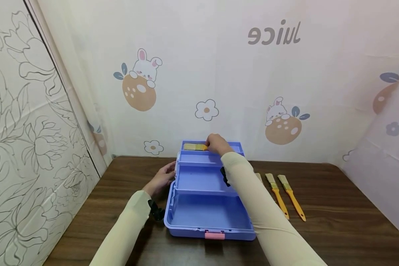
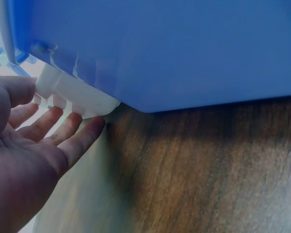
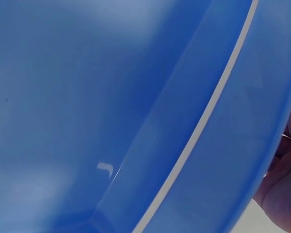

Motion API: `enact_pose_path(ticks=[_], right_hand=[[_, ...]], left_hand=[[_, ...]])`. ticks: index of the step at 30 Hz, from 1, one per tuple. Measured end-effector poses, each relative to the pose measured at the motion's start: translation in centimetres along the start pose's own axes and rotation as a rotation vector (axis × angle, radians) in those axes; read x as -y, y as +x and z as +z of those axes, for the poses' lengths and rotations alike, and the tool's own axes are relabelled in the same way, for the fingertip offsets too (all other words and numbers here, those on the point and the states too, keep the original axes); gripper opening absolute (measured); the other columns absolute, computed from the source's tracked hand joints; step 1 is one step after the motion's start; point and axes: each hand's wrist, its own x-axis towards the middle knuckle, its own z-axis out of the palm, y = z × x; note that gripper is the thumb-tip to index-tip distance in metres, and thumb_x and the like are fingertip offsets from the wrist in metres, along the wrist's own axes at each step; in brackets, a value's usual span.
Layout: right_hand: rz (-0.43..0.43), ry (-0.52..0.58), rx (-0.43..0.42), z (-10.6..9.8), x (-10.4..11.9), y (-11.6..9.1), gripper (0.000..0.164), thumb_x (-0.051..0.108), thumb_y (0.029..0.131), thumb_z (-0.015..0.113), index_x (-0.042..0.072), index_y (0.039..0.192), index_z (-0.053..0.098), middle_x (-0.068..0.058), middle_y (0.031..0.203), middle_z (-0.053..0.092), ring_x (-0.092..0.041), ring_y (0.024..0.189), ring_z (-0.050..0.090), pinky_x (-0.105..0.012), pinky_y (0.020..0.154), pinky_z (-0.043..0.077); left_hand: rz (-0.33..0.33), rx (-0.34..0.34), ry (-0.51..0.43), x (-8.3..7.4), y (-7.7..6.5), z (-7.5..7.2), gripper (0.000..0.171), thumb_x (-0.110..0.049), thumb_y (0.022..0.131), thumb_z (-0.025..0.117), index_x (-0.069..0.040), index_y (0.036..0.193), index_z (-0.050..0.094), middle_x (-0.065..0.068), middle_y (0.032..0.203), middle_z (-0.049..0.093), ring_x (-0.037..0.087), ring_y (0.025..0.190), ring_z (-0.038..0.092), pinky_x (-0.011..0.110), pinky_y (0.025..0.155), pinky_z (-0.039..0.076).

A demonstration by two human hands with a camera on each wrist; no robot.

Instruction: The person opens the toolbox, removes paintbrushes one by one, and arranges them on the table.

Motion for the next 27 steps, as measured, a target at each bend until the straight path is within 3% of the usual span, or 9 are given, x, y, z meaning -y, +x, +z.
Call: enact_pose_path(ticks=[13, 19, 27], right_hand=[[-0.023, 0.009, -0.013, -0.6, 0.1, -0.4, 0.025, 0.003, 0.089, 0.064, -0.003, 0.113, 0.067, -0.016, 0.109, 0.066, -0.026, 0.096, 0.059, -0.039, 0.093, 0.046], [-0.07, -0.009, -0.02, -0.8, -0.3, -0.4, 0.027, 0.003, 0.086, 0.067, -0.003, 0.112, 0.067, -0.016, 0.107, 0.067, -0.026, 0.095, 0.06, -0.038, 0.09, 0.047], [-0.07, 0.029, 0.008, -1.2, -0.5, -0.3, 0.025, -0.001, 0.085, 0.066, -0.003, 0.11, 0.068, -0.015, 0.105, 0.067, -0.025, 0.093, 0.058, -0.037, 0.088, 0.047]], left_hand=[[0.018, 0.021, 0.04, 0.0, 0.3, -0.1, 0.051, -0.008, 0.101, 0.042, -0.003, 0.149, 0.026, 0.023, 0.145, 0.037, 0.037, 0.127, 0.043, 0.048, 0.099, 0.041], [0.011, -0.005, 0.05, 0.0, 0.3, 0.0, 0.05, -0.008, 0.101, 0.044, -0.004, 0.148, 0.029, 0.021, 0.14, 0.042, 0.033, 0.121, 0.048, 0.043, 0.093, 0.047], [0.023, -0.009, 0.073, -0.1, 0.3, 0.0, 0.049, -0.007, 0.101, 0.044, -0.005, 0.148, 0.031, 0.02, 0.138, 0.045, 0.031, 0.115, 0.05, 0.037, 0.088, 0.05]])
